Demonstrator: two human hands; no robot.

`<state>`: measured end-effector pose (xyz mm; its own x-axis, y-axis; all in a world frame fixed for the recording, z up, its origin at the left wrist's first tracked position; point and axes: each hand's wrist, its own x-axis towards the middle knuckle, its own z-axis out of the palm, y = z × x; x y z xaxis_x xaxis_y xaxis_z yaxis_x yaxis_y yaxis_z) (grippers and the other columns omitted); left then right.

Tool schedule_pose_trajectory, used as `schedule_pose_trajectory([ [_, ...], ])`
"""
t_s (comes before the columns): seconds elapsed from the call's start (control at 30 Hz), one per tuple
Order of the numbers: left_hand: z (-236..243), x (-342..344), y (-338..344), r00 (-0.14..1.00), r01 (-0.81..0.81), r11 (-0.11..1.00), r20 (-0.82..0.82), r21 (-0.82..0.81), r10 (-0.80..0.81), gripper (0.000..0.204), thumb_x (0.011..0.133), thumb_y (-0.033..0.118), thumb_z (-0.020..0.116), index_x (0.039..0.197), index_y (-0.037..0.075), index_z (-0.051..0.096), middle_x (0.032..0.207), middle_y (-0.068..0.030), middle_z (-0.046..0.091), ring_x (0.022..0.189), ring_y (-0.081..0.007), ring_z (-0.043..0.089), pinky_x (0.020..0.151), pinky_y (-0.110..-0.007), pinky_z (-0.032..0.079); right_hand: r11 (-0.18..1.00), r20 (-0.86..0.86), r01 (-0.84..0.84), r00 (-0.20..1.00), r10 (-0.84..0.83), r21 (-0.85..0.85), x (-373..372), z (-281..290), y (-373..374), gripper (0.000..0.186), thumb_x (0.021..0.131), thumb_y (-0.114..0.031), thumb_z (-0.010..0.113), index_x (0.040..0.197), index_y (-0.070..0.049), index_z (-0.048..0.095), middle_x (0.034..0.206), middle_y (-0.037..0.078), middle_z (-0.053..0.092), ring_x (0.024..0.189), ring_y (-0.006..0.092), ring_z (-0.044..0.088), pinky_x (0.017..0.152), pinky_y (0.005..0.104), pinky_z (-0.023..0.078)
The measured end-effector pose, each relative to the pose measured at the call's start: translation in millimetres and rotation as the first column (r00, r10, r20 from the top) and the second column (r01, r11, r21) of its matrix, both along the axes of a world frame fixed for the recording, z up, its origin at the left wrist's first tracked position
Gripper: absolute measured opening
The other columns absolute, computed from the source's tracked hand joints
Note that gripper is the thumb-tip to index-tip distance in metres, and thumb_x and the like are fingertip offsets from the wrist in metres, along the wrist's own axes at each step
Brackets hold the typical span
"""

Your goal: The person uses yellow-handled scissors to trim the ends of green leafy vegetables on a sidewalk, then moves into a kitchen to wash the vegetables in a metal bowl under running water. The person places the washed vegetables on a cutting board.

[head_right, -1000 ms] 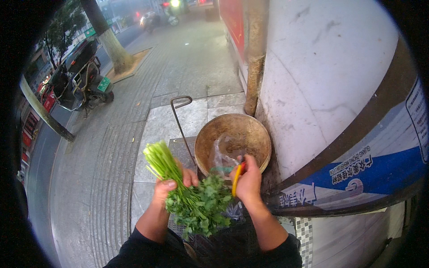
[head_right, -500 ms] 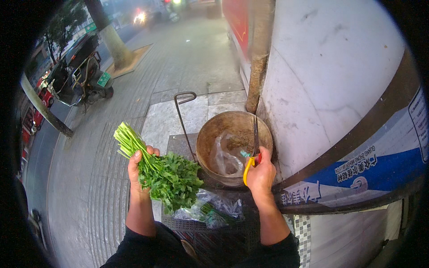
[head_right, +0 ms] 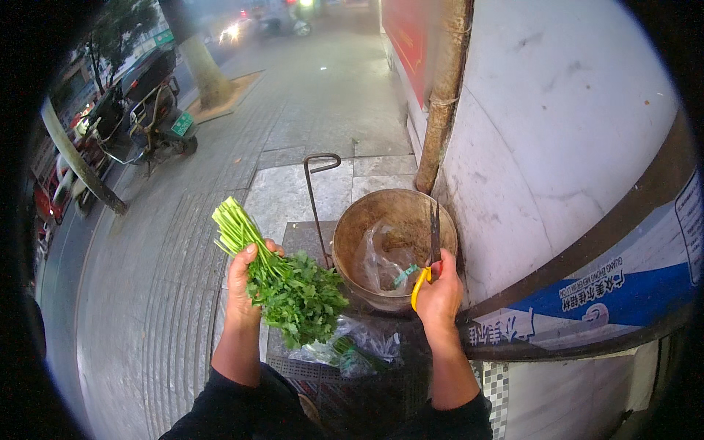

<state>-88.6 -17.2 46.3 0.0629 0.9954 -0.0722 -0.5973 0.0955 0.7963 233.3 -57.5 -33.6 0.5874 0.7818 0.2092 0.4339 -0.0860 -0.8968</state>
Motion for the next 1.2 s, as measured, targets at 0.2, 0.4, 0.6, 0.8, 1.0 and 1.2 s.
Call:
schedule_pose_trajectory([
  [0.2,-1.9,32.0,-9.2,0.976,0.055,0.997,-0.209,-0.052,-0.065,0.028,0.080,0.021,0.066,0.097,-0.001,0.061,0.090,-0.0140,0.065,0.080,-0.0242,0.065,0.072,-0.037,0.055,0.917,-0.423,-0.332,0.815,0.397,0.223,-38.4,42.2,-19.6,0.044,0.080,-0.001,0.070,0.119,-0.002,0.049,0.088,0.005,0.061,0.079,0.0094,0.057,0.073,0.0236,0.049],
  [0.4,-8.8,74.0,-29.5,0.940,0.321,0.940,-0.080,-0.116,-0.331,0.032,0.091,0.010,0.056,0.120,-0.004,0.053,0.109,-0.0150,0.064,0.099,-0.0240,0.062,0.086,-0.038,0.051,0.797,-0.158,-0.602,0.782,0.603,0.057,-81.9,60.6,-46.2,0.053,0.074,-0.007,0.078,0.119,-0.001,0.051,0.096,0.004,0.061,0.084,0.0105,0.057,0.076,0.0268,0.049],
  [0.6,-9.2,64.6,-28.2,0.880,0.471,0.865,0.164,-0.173,-0.446,0.046,0.091,0.022,0.054,0.127,-0.005,0.048,0.119,-0.0174,0.060,0.106,-0.0293,0.061,0.095,-0.041,0.048,0.827,-0.404,-0.560,0.745,0.531,0.053,-69.6,57.2,-38.7,0.046,0.075,-0.006,0.074,0.116,-0.002,0.054,0.086,0.004,0.060,0.075,0.0114,0.056,0.068,0.0282,0.048],
  [0.8,-11.5,65.9,-31.1,0.872,0.487,0.850,0.065,-0.202,-0.485,0.044,0.088,0.015,0.052,0.126,-0.007,0.048,0.119,-0.0176,0.059,0.106,-0.0281,0.060,0.094,-0.040,0.048,0.798,-0.318,-0.597,0.742,0.590,0.086,-69.2,58.3,-43.9,0.046,0.076,-0.009,0.074,0.116,-0.001,0.053,0.088,0.005,0.060,0.076,0.0116,0.056,0.069,0.0280,0.048],
  [1.0,-13.8,68.0,-35.2,0.847,0.531,0.822,0.086,-0.208,-0.525,0.050,0.082,0.013,0.050,0.128,-0.005,0.047,0.122,-0.0188,0.058,0.109,-0.0310,0.059,0.097,-0.043,0.046,0.795,-0.428,-0.604,0.708,0.561,0.043,-68.6,62.3,-46.4,0.045,0.075,-0.002,0.067,0.118,0.001,0.052,0.089,0.004,0.062,0.078,0.0103,0.057,0.069,0.0262,0.047],
  [1.2,-19.3,65.9,-31.5,0.779,0.610,0.766,0.329,-0.202,-0.533,0.056,0.080,0.017,0.050,0.132,-0.004,0.044,0.126,-0.0209,0.056,0.112,-0.0340,0.057,0.100,-0.046,0.044,0.802,-0.474,-0.593,0.685,0.553,0.078,-58.5,61.1,-44.1,0.043,0.076,-0.002,0.064,0.118,0.000,0.052,0.086,0.002,0.060,0.071,0.0086,0.054,0.062,0.0247,0.045],
])
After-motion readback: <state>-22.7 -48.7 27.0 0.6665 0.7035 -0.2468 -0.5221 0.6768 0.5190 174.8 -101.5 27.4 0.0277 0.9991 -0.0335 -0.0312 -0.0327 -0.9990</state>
